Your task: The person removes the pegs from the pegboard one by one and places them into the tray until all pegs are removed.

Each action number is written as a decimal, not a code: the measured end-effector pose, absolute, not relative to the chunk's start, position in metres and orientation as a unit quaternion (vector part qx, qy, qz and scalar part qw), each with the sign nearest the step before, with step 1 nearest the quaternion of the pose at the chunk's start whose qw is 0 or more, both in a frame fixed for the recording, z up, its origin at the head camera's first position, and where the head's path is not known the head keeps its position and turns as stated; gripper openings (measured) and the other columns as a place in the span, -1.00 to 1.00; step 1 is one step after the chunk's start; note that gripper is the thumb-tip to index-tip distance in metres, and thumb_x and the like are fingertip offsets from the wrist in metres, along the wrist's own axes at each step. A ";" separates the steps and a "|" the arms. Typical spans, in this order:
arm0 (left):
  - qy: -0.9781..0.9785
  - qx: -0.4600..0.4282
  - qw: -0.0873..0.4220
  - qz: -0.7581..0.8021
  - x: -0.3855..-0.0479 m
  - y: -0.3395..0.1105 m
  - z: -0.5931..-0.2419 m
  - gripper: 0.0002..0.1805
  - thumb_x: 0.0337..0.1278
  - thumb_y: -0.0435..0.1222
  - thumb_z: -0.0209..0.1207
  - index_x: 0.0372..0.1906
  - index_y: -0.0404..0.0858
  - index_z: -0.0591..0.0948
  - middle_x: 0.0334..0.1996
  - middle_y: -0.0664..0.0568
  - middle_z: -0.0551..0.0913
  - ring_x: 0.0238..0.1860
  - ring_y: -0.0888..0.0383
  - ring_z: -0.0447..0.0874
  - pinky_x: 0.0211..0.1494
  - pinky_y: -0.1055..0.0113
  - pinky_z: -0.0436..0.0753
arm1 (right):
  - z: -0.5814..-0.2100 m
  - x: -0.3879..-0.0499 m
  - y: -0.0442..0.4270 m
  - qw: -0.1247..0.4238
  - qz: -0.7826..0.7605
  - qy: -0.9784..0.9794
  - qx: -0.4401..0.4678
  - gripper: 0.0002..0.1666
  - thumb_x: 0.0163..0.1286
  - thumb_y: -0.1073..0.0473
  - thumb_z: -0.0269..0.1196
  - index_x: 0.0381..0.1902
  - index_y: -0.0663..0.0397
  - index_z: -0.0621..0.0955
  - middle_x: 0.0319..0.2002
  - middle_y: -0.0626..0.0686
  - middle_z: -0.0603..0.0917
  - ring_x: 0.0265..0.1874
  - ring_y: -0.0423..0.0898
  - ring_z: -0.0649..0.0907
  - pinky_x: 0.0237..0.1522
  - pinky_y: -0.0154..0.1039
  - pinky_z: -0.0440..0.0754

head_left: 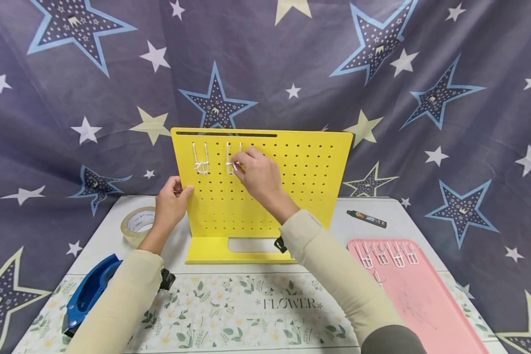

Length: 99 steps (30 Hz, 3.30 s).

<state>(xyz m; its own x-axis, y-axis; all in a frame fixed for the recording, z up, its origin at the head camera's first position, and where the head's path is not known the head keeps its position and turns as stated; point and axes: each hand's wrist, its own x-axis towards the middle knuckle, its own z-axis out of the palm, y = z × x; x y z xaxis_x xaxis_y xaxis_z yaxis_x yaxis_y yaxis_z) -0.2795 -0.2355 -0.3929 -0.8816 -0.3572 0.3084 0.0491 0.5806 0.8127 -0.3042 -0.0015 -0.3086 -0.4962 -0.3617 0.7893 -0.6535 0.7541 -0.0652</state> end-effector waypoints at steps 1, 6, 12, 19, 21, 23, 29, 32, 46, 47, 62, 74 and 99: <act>-0.859 0.090 0.228 -0.449 -0.280 -0.235 -0.393 -0.71 0.45 -0.20 0.18 0.08 -0.29 0.50 -0.14 -0.15 0.60 -0.12 0.00 0.59 -0.07 0.27 0.52 | -0.308 -0.303 0.000 0.405 0.180 -0.843 0.304 -0.91 0.41 0.11 0.34 -0.21 -0.15 0.78 -0.32 -0.10 0.69 -0.51 -0.19 0.59 -0.53 -0.33 0.54; -0.859 0.089 0.231 -0.449 -0.280 -0.236 -0.395 -0.71 0.46 -0.20 0.18 0.08 -0.29 0.51 -0.15 -0.16 0.60 -0.11 -0.02 0.60 -0.05 0.22 0.53 | -0.310 -0.297 0.011 0.404 0.180 -0.839 0.318 -0.93 0.40 0.11 0.35 -0.23 -0.15 0.78 -0.34 -0.09 0.69 -0.51 -0.18 0.58 -0.55 -0.34 0.50; -0.859 0.091 0.232 -0.447 -0.278 -0.235 -0.398 -0.71 0.44 -0.22 0.19 0.09 -0.29 0.51 -0.14 -0.18 0.62 -0.09 -0.07 0.64 -0.01 0.16 0.56 | -0.314 -0.290 0.036 0.379 0.198 -0.843 0.326 -0.95 0.37 0.13 0.38 -0.26 -0.13 0.78 -0.33 -0.07 0.72 -0.47 -0.18 0.63 -0.50 -0.33 0.57; -0.856 0.089 0.238 -0.450 -0.281 -0.235 -0.394 -0.72 0.44 -0.22 0.19 0.09 -0.28 0.51 -0.14 -0.17 0.62 -0.11 -0.04 0.62 -0.04 0.20 0.54 | -0.318 -0.289 0.074 0.339 0.215 -0.859 0.318 -0.95 0.32 0.14 0.42 -0.26 -0.10 0.78 -0.33 -0.07 0.71 -0.43 -0.18 0.71 -0.39 -0.30 0.65; -0.856 0.092 0.237 -0.451 -0.280 -0.236 -0.394 -0.71 0.44 -0.21 0.19 0.09 -0.28 0.51 -0.14 -0.18 0.61 -0.10 -0.04 0.62 -0.03 0.20 0.54 | -0.320 -0.288 0.085 0.327 0.213 -0.865 0.315 -0.95 0.32 0.13 0.43 -0.26 -0.10 0.78 -0.31 -0.07 0.72 -0.42 -0.17 0.71 -0.37 -0.30 0.66; -0.856 0.091 0.238 -0.450 -0.280 -0.236 -0.394 -0.71 0.44 -0.22 0.19 0.09 -0.29 0.51 -0.13 -0.19 0.62 -0.10 -0.05 0.62 -0.03 0.19 0.55 | -0.322 -0.287 0.096 0.319 0.211 -0.871 0.307 -0.93 0.30 0.13 0.45 -0.26 -0.10 0.78 -0.30 -0.07 0.73 -0.43 -0.17 0.71 -0.37 -0.29 0.66; -0.858 0.083 0.234 -0.450 -0.281 -0.237 -0.394 -0.72 0.44 -0.22 0.19 0.08 -0.29 0.52 -0.15 -0.17 0.63 -0.13 -0.01 0.61 -0.07 0.27 0.53 | -0.325 -0.278 0.128 0.280 0.206 -0.890 0.296 -0.93 0.28 0.15 0.46 -0.27 -0.09 0.77 -0.32 -0.05 0.71 -0.45 -0.14 0.69 -0.39 -0.23 0.64; -0.858 0.079 0.238 -0.449 -0.280 -0.237 -0.394 -0.73 0.44 -0.22 0.20 0.07 -0.29 0.52 -0.17 -0.16 0.63 -0.16 0.02 0.59 -0.11 0.32 0.50 | -0.328 -0.274 0.145 0.257 0.199 -0.898 0.297 -0.93 0.27 0.16 0.46 -0.27 -0.09 0.78 -0.31 -0.04 0.71 -0.47 -0.14 0.67 -0.40 -0.22 0.62; -0.860 0.087 0.226 -0.449 -0.279 -0.235 -0.393 -0.71 0.47 -0.18 0.16 0.08 -0.27 0.50 -0.14 -0.17 0.62 -0.13 0.01 0.60 -0.10 0.30 0.51 | -0.347 -0.258 0.235 0.172 0.210 -0.929 0.251 -0.91 0.26 0.24 0.45 -0.27 -0.04 0.78 -0.32 0.00 0.76 -0.41 -0.10 0.70 -0.32 -0.18 0.61; -0.860 0.087 0.225 -0.449 -0.278 -0.235 -0.393 -0.71 0.47 -0.18 0.16 0.09 -0.27 0.50 -0.14 -0.17 0.62 -0.12 0.00 0.60 -0.10 0.29 0.51 | -0.349 -0.257 0.241 0.168 0.209 -0.931 0.246 -0.91 0.25 0.24 0.45 -0.27 -0.04 0.78 -0.32 -0.01 0.76 -0.40 -0.11 0.70 -0.31 -0.18 0.61; -0.861 0.085 0.221 -0.450 -0.278 -0.236 -0.393 -0.70 0.47 -0.16 0.15 0.07 -0.28 0.48 -0.12 -0.18 0.62 -0.12 -0.01 0.56 -0.08 0.26 0.50 | -0.372 -0.227 0.330 0.154 0.180 -0.949 0.210 -0.89 0.20 0.23 0.46 -0.36 -0.14 0.77 -0.36 -0.06 0.80 -0.49 -0.30 0.66 -0.41 -0.31 0.60; -0.862 0.086 0.221 -0.447 -0.278 -0.235 -0.393 -0.70 0.47 -0.17 0.15 0.08 -0.28 0.49 -0.11 -0.17 0.62 -0.13 0.01 0.57 -0.10 0.30 0.49 | -0.404 -0.207 0.381 0.098 0.149 -0.961 0.210 -0.84 0.18 0.23 0.44 -0.44 -0.22 0.73 -0.50 -0.29 0.71 -0.48 -0.47 0.59 -0.38 -0.33 0.60; -0.863 0.085 0.225 -0.444 -0.278 -0.234 -0.389 -0.71 0.47 -0.18 0.16 0.07 -0.28 0.48 -0.15 -0.14 0.59 -0.17 0.05 0.51 -0.14 0.34 0.48 | -0.459 -0.195 0.393 -0.037 0.201 -0.952 0.228 -0.84 0.15 0.23 0.46 -0.46 -0.20 0.71 -0.56 -0.35 0.63 -0.49 -0.50 0.50 -0.42 -0.40 0.52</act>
